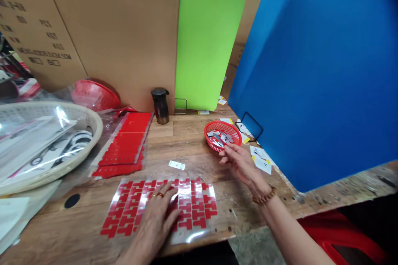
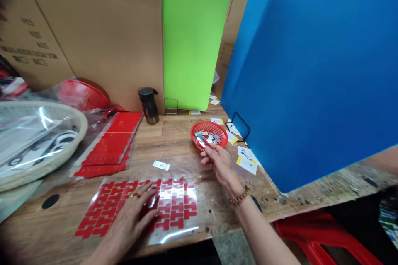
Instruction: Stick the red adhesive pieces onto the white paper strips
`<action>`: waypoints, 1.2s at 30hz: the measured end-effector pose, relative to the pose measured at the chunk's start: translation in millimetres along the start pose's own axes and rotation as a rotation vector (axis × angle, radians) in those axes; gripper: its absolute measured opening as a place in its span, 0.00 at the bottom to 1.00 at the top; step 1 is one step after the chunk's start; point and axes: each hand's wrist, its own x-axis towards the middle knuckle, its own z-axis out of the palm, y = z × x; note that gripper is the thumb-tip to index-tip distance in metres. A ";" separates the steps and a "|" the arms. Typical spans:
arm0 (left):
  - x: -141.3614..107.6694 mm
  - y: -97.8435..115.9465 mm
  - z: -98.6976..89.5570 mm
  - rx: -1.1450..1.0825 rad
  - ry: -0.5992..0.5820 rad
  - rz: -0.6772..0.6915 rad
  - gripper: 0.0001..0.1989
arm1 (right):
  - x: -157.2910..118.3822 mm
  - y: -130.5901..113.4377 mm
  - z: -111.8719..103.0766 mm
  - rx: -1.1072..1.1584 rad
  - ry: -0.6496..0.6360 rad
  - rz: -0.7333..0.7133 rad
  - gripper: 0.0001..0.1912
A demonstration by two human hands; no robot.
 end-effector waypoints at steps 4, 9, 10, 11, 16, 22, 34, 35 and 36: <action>-16.3 -15.6 32.5 0.372 0.019 0.171 0.24 | 7.5 23.8 8.4 -0.521 0.135 -0.190 0.27; -24.2 2.5 61.0 0.531 0.042 0.181 0.29 | 6.2 55.4 44.0 -0.840 -0.101 -0.385 0.13; -24.4 6.9 64.3 0.541 0.076 0.159 0.29 | 7.0 57.6 52.0 -0.854 -0.141 -0.398 0.11; -24.4 10.9 66.8 0.549 0.092 0.145 0.29 | 8.0 58.7 59.7 -0.859 -0.171 -0.405 0.11; -24.3 22.8 64.5 0.534 0.093 0.083 0.29 | 13.0 60.7 86.7 -0.899 -0.268 -0.419 0.03; -23.8 24.1 57.3 0.469 0.041 0.095 0.30 | 26.0 72.8 96.8 -0.907 -0.263 -0.372 0.07; 4.5 60.0 -5.6 -0.899 0.103 -0.693 0.22 | -45.8 47.8 63.2 -0.665 -0.243 -0.681 0.09; 9.5 65.0 -10.8 -1.048 0.087 -0.759 0.22 | -53.8 49.2 59.1 -0.653 -0.255 -0.724 0.09; 13.8 69.1 -14.3 -1.165 0.040 -0.787 0.21 | -60.8 51.3 55.6 -0.657 -0.276 -0.749 0.09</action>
